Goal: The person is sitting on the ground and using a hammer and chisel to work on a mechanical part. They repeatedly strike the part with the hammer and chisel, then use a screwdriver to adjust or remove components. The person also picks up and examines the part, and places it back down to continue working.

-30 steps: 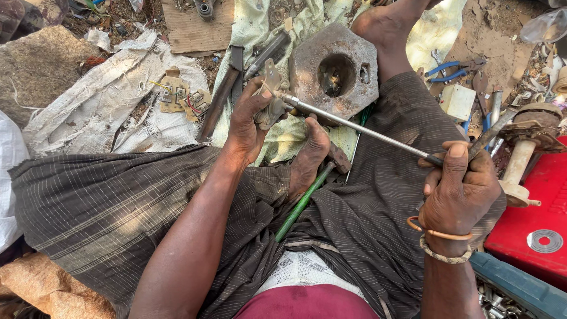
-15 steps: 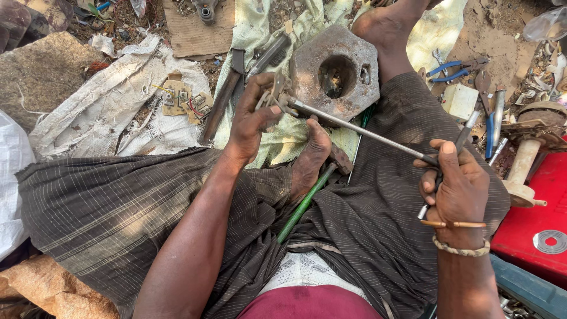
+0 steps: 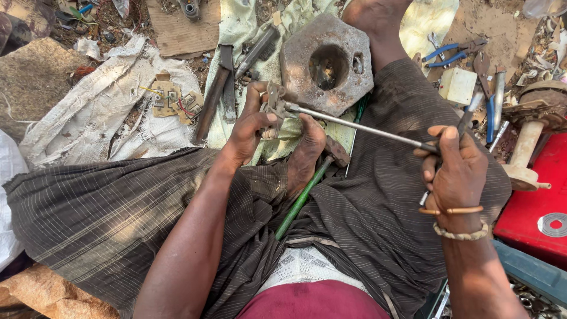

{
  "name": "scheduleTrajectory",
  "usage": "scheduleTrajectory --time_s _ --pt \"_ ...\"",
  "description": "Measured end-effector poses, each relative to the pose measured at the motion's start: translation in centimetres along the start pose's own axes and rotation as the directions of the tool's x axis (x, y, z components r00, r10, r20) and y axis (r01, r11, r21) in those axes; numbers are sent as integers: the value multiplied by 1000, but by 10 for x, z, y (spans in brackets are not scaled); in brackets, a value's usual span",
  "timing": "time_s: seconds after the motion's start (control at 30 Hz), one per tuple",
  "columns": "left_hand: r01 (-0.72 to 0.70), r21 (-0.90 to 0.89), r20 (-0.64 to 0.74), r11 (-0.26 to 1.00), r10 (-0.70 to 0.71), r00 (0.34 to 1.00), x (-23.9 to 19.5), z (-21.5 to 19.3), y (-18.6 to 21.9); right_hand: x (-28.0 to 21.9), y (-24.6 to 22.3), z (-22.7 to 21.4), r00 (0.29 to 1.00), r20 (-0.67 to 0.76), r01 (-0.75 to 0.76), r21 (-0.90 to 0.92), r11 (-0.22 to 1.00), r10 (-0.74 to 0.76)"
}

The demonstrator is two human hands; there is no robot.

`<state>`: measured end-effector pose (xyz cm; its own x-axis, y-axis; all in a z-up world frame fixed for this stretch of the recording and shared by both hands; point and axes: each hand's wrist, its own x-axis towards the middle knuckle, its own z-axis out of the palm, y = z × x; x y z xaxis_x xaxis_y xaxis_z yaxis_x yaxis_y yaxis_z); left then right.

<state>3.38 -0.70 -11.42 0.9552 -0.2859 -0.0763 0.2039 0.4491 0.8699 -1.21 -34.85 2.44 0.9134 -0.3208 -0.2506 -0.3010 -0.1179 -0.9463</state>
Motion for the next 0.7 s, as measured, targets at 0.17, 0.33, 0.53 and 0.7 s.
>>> scheduleTrajectory --time_s 0.17,0.33,0.53,0.7 --pt "144 46 -328 989 -121 937 11 11 -40 22 2 11 994 91 65 -128 990 -53" --pt "73 -44 -582 996 -85 809 23 25 -95 52 -15 25 981 172 158 -443 882 -89" --pt "-124 217 -707 968 244 663 42 29 -123 96 -33 36 963 262 174 -452 875 -56" --pt "-125 132 -764 983 182 619 44 34 -125 118 -32 46 934 349 259 -507 822 -80"
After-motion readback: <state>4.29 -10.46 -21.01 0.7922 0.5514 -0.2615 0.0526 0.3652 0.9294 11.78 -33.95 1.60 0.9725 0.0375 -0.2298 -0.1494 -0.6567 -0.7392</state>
